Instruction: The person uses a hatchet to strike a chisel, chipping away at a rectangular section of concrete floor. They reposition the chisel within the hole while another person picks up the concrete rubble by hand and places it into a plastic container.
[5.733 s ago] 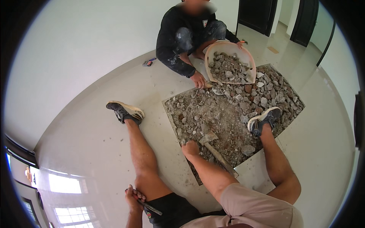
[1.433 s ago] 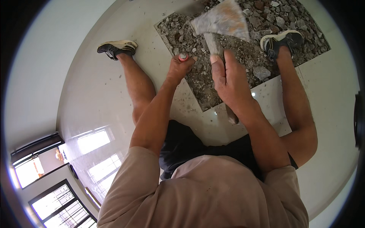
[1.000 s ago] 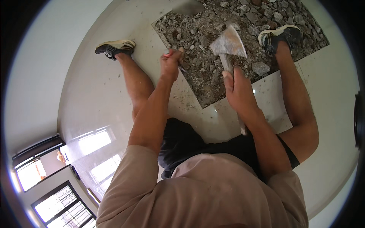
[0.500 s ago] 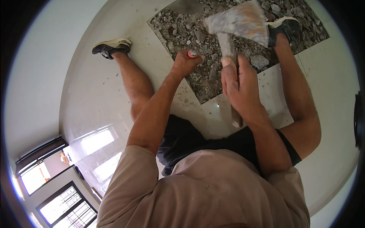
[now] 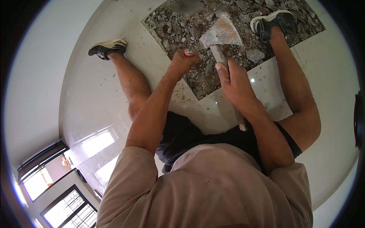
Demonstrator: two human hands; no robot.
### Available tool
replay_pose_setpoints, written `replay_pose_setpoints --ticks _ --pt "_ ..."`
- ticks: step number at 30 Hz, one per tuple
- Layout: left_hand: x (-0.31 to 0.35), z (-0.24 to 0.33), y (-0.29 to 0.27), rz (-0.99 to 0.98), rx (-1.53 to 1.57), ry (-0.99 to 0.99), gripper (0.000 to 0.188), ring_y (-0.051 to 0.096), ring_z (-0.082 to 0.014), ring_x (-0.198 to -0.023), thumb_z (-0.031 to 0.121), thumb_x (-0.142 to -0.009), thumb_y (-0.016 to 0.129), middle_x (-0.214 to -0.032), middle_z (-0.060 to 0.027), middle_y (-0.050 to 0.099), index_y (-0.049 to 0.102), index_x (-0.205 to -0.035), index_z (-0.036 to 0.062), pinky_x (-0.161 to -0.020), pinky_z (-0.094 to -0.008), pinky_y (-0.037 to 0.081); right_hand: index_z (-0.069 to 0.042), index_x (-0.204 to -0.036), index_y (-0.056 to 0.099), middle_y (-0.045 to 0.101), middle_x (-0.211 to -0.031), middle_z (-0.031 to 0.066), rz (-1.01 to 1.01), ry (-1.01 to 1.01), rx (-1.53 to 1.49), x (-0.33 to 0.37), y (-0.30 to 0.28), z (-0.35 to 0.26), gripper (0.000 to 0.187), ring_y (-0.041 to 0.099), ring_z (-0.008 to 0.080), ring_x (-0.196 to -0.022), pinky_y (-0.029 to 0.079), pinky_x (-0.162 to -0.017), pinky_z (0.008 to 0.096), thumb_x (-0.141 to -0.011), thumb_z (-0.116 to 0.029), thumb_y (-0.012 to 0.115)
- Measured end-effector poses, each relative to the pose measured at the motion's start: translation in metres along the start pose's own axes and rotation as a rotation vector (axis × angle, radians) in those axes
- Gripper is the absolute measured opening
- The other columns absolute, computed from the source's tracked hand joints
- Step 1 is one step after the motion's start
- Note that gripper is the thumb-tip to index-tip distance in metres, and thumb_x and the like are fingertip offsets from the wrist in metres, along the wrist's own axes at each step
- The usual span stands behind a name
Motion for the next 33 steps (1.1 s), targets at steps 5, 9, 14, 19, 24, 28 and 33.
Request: replay_pose_setpoints --ticks 5,9,14,19,24,28,33 --pt "-0.003 -0.008 0.003 0.008 -0.08 0.05 0.031 0.048 -0.0078 -0.06 0.022 -0.085 0.082 -0.066 0.0025 0.057 0.059 -0.07 0.0078 -0.056 -0.0295 0.04 0.003 -0.09 0.051 0.058 -0.062 0.0195 0.038 -0.077 -0.103 0.003 -0.007 -0.002 0.031 0.06 0.0386 -0.052 0.045 -0.051 0.0453 -0.103 -0.025 0.058" --pt "-0.002 -0.021 0.002 0.059 -0.081 0.032 0.028 0.05 -0.008 -0.065 0.022 -0.083 0.083 -0.071 0.0006 0.062 0.064 -0.083 0.0017 -0.062 -0.0309 0.046 0.0 -0.103 0.055 0.054 -0.066 0.0006 0.098 -0.124 -0.529 0.004 -0.039 -0.047 0.027 0.05 0.0079 -0.049 0.039 -0.043 0.0249 -0.107 -0.026 0.051" --pt "0.003 -0.009 0.015 0.082 -0.042 0.109 0.025 0.05 -0.0074 -0.065 0.021 -0.083 0.083 -0.071 0.0025 0.061 0.063 -0.078 0.0051 -0.061 -0.0299 0.044 0.0 -0.095 0.052 0.057 -0.068 0.0073 0.339 -0.274 -0.444 -0.004 0.006 0.021 0.03 0.055 0.015 -0.052 0.044 -0.047 0.0328 -0.106 -0.028 0.052" --pt "0.012 -0.021 0.0 0.173 -0.016 0.008 0.024 0.048 -0.0076 -0.061 0.019 -0.083 0.082 -0.069 0.0031 0.059 0.062 -0.075 0.0073 -0.057 -0.0294 0.041 0.004 -0.088 0.051 0.06 -0.071 0.028 0.085 -0.102 0.012 -0.01 0.014 0.032 0.033 0.057 0.0512 -0.068 0.047 -0.063 0.0518 -0.102 -0.025 0.059" --pt "0.007 -0.019 -0.005 0.129 0.02 0.077 0.022 0.048 -0.0071 -0.06 0.018 -0.083 0.082 -0.067 0.003 0.057 0.063 -0.076 0.0078 -0.056 -0.0286 0.04 0.0 -0.089 0.051 0.056 -0.062 0.01 0.07 -0.097 -0.096 -0.008 -0.021 -0.006 0.029 0.055 0.017 -0.049 0.042 -0.045 0.0368 -0.106 -0.024 0.053" --pt "0.009 -0.021 -0.003 0.147 0.046 0.087 0.022 0.049 -0.007 -0.061 0.018 -0.083 0.082 -0.067 0.0039 0.056 0.063 -0.077 0.0077 -0.057 -0.028 0.04 0.001 -0.091 0.053 0.057 -0.066 0.0136 0.246 -0.171 -0.413 0.004 -0.012 -0.022 0.028 0.054 0.0253 -0.054 0.044 -0.051 0.0396 -0.105 -0.024 0.053" --pt "0.008 -0.043 -0.004 0.151 -0.023 0.06 0.021 0.049 -0.0075 -0.065 0.017 -0.085 0.08 -0.069 0.0046 0.056 0.062 -0.077 0.0081 -0.058 -0.0296 0.041 0.006 -0.097 0.053 0.063 -0.074 0.0292 -0.119 -0.146 0.13 -0.012 0.05 0.047 0.029 0.061 0.0518 -0.068 0.047 -0.062 0.0568 -0.101 -0.023 0.057"
Point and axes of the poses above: each hand's wrist, its own x-axis away from the middle knuckle, its own y-axis out of the palm, z = x × y, the point moved 6 cm from there along -x, towards the middle knuckle
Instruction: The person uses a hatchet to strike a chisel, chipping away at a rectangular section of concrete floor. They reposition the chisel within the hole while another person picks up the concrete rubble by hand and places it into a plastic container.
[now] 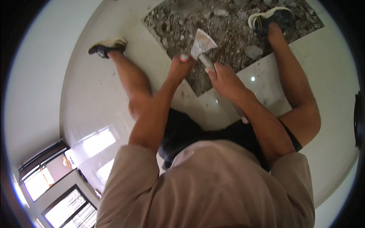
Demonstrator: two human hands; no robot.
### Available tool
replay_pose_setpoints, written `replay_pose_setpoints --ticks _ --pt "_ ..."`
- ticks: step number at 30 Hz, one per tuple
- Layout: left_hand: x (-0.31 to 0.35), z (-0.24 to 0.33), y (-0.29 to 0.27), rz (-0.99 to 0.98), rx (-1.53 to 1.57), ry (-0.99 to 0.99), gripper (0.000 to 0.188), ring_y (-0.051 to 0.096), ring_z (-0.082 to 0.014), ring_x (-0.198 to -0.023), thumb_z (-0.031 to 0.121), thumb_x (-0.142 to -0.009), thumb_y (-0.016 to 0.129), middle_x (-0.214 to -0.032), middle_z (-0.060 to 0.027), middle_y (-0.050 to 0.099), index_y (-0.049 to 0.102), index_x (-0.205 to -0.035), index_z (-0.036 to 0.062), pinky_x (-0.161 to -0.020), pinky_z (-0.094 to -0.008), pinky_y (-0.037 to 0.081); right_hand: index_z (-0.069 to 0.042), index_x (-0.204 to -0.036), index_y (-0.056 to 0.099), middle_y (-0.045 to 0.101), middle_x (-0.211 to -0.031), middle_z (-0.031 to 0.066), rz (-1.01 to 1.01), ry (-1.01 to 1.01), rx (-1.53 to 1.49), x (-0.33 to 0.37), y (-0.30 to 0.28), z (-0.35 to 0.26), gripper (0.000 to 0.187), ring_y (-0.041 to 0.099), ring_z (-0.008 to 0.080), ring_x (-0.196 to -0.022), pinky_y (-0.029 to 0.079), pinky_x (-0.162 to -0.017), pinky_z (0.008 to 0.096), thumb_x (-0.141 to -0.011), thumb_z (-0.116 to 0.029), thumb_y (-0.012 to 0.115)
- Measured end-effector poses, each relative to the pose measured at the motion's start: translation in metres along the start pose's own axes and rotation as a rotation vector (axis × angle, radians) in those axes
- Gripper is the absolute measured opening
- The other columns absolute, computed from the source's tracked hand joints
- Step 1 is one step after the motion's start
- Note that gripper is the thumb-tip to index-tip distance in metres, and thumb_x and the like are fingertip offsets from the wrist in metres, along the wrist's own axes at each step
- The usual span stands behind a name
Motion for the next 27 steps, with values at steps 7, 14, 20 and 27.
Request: replay_pose_setpoints --ticks 7,14,20,27 --pt "0.006 0.02 0.005 -0.071 0.076 0.017 0.024 0.05 -0.0072 -0.067 0.019 -0.085 0.081 -0.073 0.0029 0.059 0.061 -0.078 0.0075 -0.061 -0.0297 0.042 0.003 -0.09 0.049 0.059 -0.066 0.0267 0.264 0.038 -0.205 0.011 -0.078 -0.064 0.031 0.059 0.0476 -0.059 0.045 -0.053 0.0476 -0.102 -0.024 0.06" --pt "-0.002 0.012 -0.001 -0.031 -0.004 -0.044 0.026 0.05 -0.0075 -0.064 0.02 -0.085 0.082 -0.071 0.0028 0.059 0.062 -0.075 0.0068 -0.061 -0.0298 0.043 -0.001 -0.09 0.049 0.055 -0.058 0.008 0.195 0.055 -0.528 0.016 -0.079 -0.073 0.029 0.055 0.0195 -0.047 0.044 -0.046 0.0369 -0.105 -0.025 0.055" --pt "-0.005 0.029 0.009 -0.129 -0.146 -0.051 0.021 0.055 -0.0096 -0.065 0.019 -0.086 0.081 -0.074 -0.0014 0.064 0.064 -0.084 0.0056 -0.059 -0.0295 0.044 0.001 -0.104 0.05 0.059 -0.067 0.0099 0.289 0.252 -0.722 0.008 -0.067 -0.029 0.024 0.057 0.0183 -0.049 0.047 -0.047 0.0369 -0.106 -0.023 0.051" --pt "0.018 0.027 -0.07 0.235 0.33 -0.334 0.016 0.064 -0.022 -0.064 0.01 -0.09 0.071 -0.077 -0.0096 0.064 0.058 -0.092 0.0017 -0.055 -0.0323 0.046 -0.003 -0.146 0.044 0.059 -0.074 0.0085 -0.09 0.313 -0.399 0.008 0.054 0.042 0.044 0.055 0.0159 -0.051 0.046 -0.046 0.0346 -0.105 -0.018 0.045"
Point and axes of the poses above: each hand's wrist, its own x-axis away from the middle knuckle, its own y-axis out of the palm, z = x × y, the point moved 6 cm from there along -x, towards the middle knuckle
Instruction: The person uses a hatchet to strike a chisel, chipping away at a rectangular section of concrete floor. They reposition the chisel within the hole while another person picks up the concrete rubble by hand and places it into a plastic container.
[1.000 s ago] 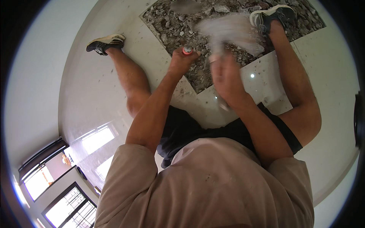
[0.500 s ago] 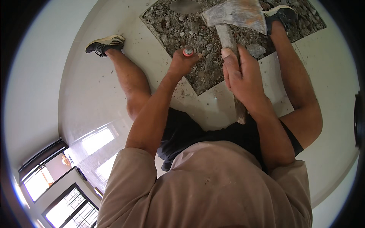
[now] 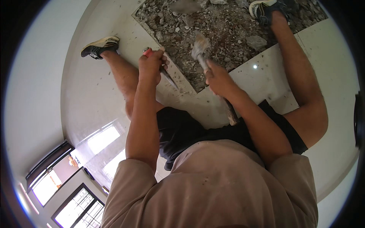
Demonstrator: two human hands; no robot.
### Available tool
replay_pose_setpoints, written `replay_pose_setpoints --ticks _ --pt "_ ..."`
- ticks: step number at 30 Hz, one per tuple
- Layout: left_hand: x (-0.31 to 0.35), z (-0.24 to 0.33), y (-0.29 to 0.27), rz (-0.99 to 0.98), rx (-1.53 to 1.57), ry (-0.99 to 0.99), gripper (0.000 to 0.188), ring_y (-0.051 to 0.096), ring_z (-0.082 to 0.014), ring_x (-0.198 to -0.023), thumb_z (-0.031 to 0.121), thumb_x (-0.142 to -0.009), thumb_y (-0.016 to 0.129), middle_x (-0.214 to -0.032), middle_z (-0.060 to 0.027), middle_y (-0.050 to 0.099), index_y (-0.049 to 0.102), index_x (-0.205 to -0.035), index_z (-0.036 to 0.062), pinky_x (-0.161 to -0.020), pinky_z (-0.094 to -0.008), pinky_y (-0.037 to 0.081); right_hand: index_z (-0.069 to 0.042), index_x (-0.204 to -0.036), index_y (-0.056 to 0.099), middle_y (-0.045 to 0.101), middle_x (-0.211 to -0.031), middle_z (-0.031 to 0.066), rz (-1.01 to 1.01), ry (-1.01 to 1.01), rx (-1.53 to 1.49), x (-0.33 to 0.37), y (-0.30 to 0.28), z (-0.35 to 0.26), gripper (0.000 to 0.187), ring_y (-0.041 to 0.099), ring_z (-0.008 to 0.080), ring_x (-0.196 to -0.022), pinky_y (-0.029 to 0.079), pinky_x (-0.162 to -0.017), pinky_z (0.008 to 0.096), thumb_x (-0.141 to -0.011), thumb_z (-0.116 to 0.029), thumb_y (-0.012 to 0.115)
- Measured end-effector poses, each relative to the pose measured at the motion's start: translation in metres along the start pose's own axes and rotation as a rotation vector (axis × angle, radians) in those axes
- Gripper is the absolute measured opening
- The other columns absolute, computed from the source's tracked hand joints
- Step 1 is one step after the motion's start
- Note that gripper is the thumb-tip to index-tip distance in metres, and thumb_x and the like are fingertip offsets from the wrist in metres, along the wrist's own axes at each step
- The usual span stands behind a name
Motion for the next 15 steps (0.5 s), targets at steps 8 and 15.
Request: replay_pose_setpoints --ticks 8,15 --pt "0.001 -0.08 -0.035 -0.111 -0.068 -0.283 0.035 0.067 -0.0242 -0.073 0.008 -0.093 0.062 -0.096 -0.0176 0.07 0.057 -0.124 -0.0073 -0.058 -0.034 0.049 -0.003 -0.153 0.038 0.066 -0.074 0.0173 0.001 -0.018 0.038 -0.012 0.064 0.026 0.052 0.059 0.0193 -0.049 0.049 -0.045 0.0375 -0.103 -0.016 0.046" --pt "0.004 -0.098 -0.04 -0.107 -0.067 -0.256 0.036 0.064 -0.0208 -0.07 0.009 -0.089 0.067 -0.093 -0.013 0.069 0.06 -0.121 -0.0068 -0.057 -0.0336 0.048 -0.005 -0.155 0.037 0.061 -0.071 0.0119 -0.085 0.013 0.062 -0.02 0.056 0.01 0.053 0.056 0.0181 -0.048 0.049 -0.045 0.0364 -0.103 -0.015 0.047"
Point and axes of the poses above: each hand's wrist, its own x-axis away from the middle knuckle, its own y-axis out of the palm, z = x × y, the point moved 6 cm from there along -x, towards the middle knuckle
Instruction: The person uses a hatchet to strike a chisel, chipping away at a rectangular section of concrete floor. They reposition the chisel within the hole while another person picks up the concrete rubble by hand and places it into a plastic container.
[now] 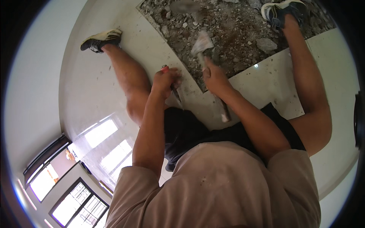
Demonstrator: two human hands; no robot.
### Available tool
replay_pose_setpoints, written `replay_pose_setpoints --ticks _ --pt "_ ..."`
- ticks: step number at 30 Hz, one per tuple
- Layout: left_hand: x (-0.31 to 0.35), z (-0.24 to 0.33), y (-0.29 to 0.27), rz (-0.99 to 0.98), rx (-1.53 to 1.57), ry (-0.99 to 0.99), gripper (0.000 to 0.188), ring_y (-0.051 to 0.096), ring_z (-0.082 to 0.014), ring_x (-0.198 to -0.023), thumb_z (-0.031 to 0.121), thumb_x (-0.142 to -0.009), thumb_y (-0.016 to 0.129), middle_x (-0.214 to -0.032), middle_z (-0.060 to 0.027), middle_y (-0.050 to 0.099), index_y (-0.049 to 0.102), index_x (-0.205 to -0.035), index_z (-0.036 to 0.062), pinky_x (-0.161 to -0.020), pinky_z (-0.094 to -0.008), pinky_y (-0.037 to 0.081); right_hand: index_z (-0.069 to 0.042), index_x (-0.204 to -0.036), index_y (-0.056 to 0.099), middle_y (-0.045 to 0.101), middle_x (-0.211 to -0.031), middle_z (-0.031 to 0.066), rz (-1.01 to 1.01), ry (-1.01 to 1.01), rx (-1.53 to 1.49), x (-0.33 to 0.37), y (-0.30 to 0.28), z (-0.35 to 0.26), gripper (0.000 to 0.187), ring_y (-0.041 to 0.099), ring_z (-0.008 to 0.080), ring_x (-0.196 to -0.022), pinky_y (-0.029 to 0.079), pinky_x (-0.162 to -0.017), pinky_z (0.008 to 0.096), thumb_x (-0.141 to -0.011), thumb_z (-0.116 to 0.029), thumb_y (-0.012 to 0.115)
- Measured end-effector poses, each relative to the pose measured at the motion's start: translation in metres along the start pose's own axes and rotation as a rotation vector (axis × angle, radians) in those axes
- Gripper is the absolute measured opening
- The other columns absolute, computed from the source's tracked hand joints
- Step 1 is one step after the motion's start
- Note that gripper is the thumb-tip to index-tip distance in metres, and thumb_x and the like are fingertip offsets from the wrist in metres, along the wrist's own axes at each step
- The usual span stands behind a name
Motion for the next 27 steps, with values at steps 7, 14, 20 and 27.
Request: replay_pose_setpoints --ticks 7,14,20,27 --pt "0.002 -0.007 0.004 0.061 0.018 0.061 0.028 0.063 -0.0211 -0.057 0.003 -0.085 0.065 -0.082 -0.0136 0.067 0.061 -0.11 -0.01 -0.047 -0.0322 0.047 -0.004 -0.156 0.035 0.061 -0.071 0.0094 -0.296 0.17 -0.201 -0.004 0.01 0.003 0.055 0.053 0.0147 -0.047 0.048 -0.043 0.0356 -0.103 -0.01 0.047" --pt "-0.006 -0.008 0.008 0.08 -0.027 0.09 0.025 0.063 -0.0215 -0.057 0.001 -0.084 0.065 -0.08 -0.0143 0.065 0.061 -0.107 -0.0079 -0.045 -0.0329 0.046 -0.004 -0.157 0.035 0.058 -0.066 0.0085 -0.19 0.103 -0.084 -0.006 0.011 0.016 0.057 0.054 0.0156 -0.046 0.048 -0.045 0.0357 -0.102 -0.011 0.047" --pt "-0.004 -0.009 0.012 0.079 0.074 0.15 0.024 0.063 -0.0226 -0.056 -0.001 -0.083 0.063 -0.075 -0.014 0.064 0.061 -0.106 -0.0078 -0.044 -0.0331 0.046 -0.001 -0.151 0.043 0.069 -0.094 0.0263 -0.077 0.131 -0.077 -0.009 0.007 -0.001 0.052 0.069 0.0264 -0.059 0.055 -0.053 0.0401 -0.1 -0.012 0.048" --pt "-0.002 -0.007 0.018 0.09 -0.02 0.111 0.022 0.065 -0.0241 -0.06 0.001 -0.086 0.063 -0.081 -0.0148 0.066 0.06 -0.106 -0.0071 -0.046 -0.0355 0.051 -0.004 -0.156 0.035 0.055 -0.067 0.0064 -0.016 0.077 -0.174 -0.001 0.009 0.015 0.056 0.052 0.0151 -0.046 0.048 -0.044 0.0346 -0.103 -0.013 0.048"
Point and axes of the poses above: each hand's wrist, its own x-axis away from the middle knuckle, its own y-axis out of the palm, z = x × y, the point moved 6 cm from there along -x, towards the middle knuckle
